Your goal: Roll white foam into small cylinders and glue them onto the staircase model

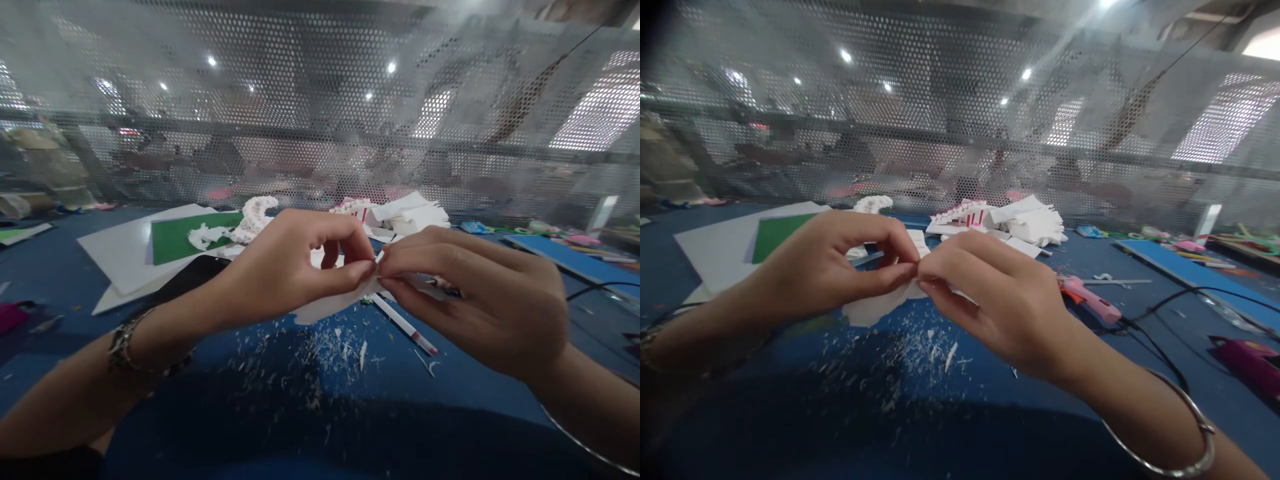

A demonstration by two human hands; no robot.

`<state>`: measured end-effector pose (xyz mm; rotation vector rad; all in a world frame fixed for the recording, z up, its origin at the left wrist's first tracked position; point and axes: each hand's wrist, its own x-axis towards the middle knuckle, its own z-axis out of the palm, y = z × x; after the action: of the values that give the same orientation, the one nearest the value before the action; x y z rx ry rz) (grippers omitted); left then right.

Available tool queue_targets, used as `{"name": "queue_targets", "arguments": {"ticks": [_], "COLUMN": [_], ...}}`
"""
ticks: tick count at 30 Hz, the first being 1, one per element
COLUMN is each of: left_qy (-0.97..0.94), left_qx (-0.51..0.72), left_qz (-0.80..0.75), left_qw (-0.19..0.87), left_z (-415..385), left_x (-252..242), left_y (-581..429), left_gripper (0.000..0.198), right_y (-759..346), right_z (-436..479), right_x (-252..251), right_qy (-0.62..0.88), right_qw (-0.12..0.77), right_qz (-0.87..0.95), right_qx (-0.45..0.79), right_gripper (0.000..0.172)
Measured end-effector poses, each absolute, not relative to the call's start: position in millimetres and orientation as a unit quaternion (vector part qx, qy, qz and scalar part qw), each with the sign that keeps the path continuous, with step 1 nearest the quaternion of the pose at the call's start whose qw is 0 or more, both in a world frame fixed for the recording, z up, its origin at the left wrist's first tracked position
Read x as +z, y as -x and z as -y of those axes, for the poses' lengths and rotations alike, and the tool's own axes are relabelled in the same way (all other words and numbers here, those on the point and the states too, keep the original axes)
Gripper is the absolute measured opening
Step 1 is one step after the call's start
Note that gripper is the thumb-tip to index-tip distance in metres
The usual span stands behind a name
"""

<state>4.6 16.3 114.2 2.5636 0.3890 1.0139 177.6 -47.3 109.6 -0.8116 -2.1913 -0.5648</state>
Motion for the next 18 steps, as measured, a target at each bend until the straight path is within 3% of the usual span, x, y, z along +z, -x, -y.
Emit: {"name": "queue_targets", "arguments": {"ticks": [18], "left_qy": [-0.908], "left_qx": [0.352], "left_qz": [-0.136], "left_qw": [0.182], "left_z": [-15.9], "left_x": [113.1], "left_y": [-6.7], "left_gripper": [0.010], "right_y": [-175.4], "right_z": [46.8], "right_x": [109.0], "right_qy": [0.377], "right_qw": [0.366], "right_qz": [0.819], "right_qx": [-0.232], "right_gripper": [0.012]}}
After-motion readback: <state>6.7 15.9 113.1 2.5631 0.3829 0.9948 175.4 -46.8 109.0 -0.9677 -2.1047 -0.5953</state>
